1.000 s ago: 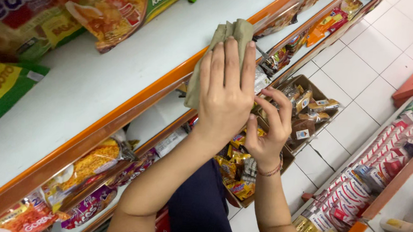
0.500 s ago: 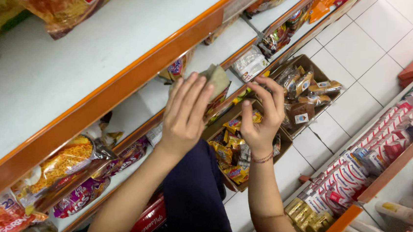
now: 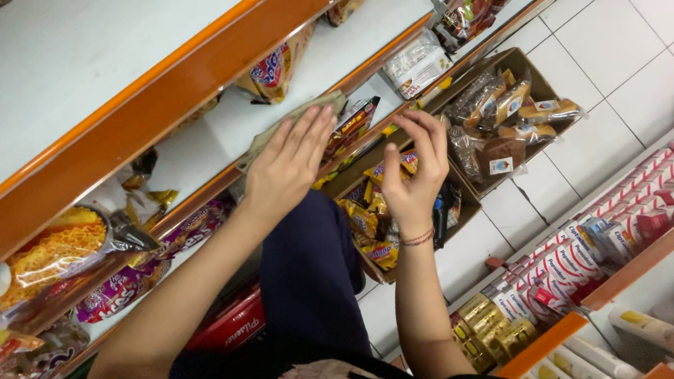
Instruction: The person sprays a liquid from a green bottle onto a cloth and wipes the edges of retail shelves between snack packages.
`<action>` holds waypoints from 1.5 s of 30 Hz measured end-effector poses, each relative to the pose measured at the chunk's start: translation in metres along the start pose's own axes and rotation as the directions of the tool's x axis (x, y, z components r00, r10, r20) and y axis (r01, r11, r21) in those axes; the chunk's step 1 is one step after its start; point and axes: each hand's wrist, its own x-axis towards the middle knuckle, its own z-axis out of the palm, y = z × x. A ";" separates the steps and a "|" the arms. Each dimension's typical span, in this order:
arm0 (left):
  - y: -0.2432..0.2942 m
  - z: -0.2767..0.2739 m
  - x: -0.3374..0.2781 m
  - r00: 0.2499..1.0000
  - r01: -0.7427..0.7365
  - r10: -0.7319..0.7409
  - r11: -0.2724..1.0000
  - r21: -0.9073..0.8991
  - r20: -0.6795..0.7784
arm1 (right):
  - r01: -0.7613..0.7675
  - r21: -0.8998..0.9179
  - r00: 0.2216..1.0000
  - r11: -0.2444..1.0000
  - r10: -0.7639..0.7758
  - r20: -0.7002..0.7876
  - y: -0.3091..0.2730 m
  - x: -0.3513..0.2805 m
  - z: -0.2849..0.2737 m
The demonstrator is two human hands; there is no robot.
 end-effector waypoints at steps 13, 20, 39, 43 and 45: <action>0.042 0.065 0.076 0.998 0.020 -0.009 0.988 0.154 -0.067 | -0.056 -0.017 0.998 0.998 0.056 0.031 0.033 -0.002 0.006; 0.076 0.098 0.151 1.000 0.026 -0.024 0.981 0.192 -0.012 | -0.062 -0.012 0.998 0.998 0.062 0.023 0.040 -0.002 0.007; 0.002 -0.008 -0.043 0.986 0.064 -0.098 0.969 0.241 0.136 | -0.086 0.047 0.993 0.995 0.082 0.085 0.053 -0.014 0.032; 0.014 0.015 -0.009 0.994 0.071 -0.083 0.985 0.159 0.075 | -0.083 0.040 0.993 0.996 0.079 0.088 0.054 -0.016 0.031; 0.025 0.030 0.020 0.997 0.060 -0.067 0.990 0.127 0.047 | -0.077 0.031 0.994 0.997 0.075 0.080 0.054 -0.017 0.030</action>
